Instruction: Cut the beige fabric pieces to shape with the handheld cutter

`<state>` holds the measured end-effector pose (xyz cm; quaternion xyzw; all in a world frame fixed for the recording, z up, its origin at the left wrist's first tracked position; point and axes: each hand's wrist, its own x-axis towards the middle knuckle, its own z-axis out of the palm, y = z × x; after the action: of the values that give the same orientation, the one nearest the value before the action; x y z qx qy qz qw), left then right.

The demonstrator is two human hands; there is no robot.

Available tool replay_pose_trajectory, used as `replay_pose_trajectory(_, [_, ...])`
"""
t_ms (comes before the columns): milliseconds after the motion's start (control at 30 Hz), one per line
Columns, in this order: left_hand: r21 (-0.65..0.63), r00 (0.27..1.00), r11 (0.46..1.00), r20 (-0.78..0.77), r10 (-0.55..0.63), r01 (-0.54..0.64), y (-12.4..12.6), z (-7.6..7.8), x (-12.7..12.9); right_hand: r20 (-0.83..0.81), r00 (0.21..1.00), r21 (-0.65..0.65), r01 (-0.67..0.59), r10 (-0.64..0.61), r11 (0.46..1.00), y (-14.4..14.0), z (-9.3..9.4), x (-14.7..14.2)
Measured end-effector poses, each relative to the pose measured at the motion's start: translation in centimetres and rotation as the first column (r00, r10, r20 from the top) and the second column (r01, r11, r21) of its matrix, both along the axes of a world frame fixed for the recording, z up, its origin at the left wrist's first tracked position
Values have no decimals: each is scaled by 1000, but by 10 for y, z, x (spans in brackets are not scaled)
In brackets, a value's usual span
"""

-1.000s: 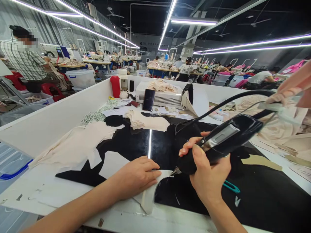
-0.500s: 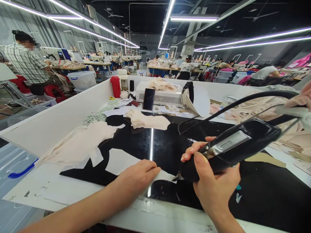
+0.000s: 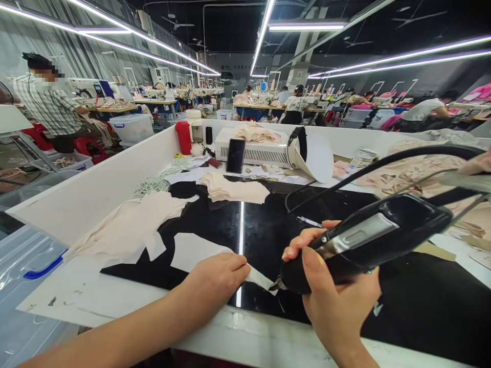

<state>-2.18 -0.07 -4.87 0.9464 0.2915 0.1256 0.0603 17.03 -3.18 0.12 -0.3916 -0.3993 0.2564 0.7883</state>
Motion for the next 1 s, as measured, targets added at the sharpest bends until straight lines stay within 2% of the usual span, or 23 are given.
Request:
replay_pose_trajectory(233, [161,993,987,-115,0,19,-13,7,13,-39,999,10,5,-5,1000,-3,1,-5])
replay_pose_trajectory(467, [290,999,957,-39,-8,19,-21,-8,12,-19,998,16,-54,55,998,-7,-2,-4])
replay_pose_trajectory(567, [306,1000,952,-15,-2,6,-23,-13,12,8,997,13,-80,80,997,-3,-1,-1])
replay_pose_trajectory(767, [325,1000,946,15,-13,8,-25,-15,13,-20,999,62,-39,41,997,19,7,-1])
replay_pose_trajectory(1000, [311,999,950,32,-24,13,-24,-14,13,-13,995,45,-96,97,994,27,-2,-7])
